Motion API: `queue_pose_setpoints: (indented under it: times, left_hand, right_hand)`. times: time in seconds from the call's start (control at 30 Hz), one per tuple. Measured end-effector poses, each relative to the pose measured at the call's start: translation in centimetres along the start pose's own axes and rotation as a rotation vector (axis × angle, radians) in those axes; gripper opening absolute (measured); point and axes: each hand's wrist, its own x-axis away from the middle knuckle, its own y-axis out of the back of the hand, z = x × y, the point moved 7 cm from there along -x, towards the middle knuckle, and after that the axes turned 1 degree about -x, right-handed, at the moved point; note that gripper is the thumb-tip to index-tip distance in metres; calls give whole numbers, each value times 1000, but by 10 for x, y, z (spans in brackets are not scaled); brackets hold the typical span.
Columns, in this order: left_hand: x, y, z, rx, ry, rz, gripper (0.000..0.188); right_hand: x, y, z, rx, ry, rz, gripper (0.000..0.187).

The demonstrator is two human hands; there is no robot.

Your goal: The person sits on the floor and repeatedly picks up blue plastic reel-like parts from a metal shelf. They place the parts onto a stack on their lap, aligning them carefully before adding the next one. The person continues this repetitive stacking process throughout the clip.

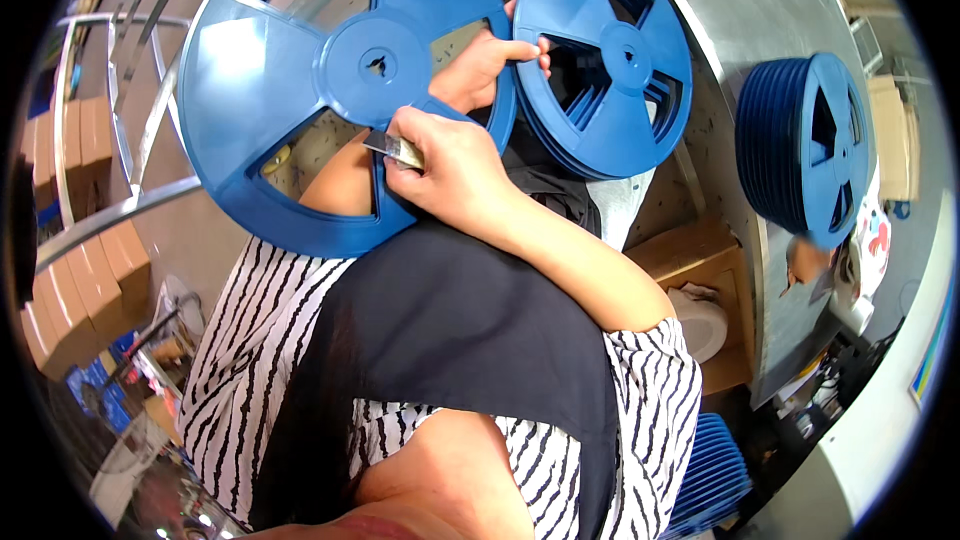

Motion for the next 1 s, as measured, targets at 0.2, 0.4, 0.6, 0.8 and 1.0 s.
queue_pose_setpoints:
  times: [0.2, 0.4, 0.6, 0.8, 1.0]
  left_hand:
    - [5, 4, 1, -22, 63, 4, 75]
    - [10, 23, 11, 10, 137, 38, 73]
    - [21, 19, 11, -3, 146, 74, 74]
    - [24, 7, 16, -103, 213, -9, 15]
    - [25, 20, 21, -84, 172, -47, 34]
  right_hand:
    - [15, 50, -39, -216, -147, -192, 13]
    - [111, 152, -155, -468, -476, -844, 9]
    - [100, 174, -135, -112, -361, -850, 10]
    - [-65, 121, -64, 421, 213, -416, 44]
    - [-128, 100, -102, 268, -133, -95, 60]
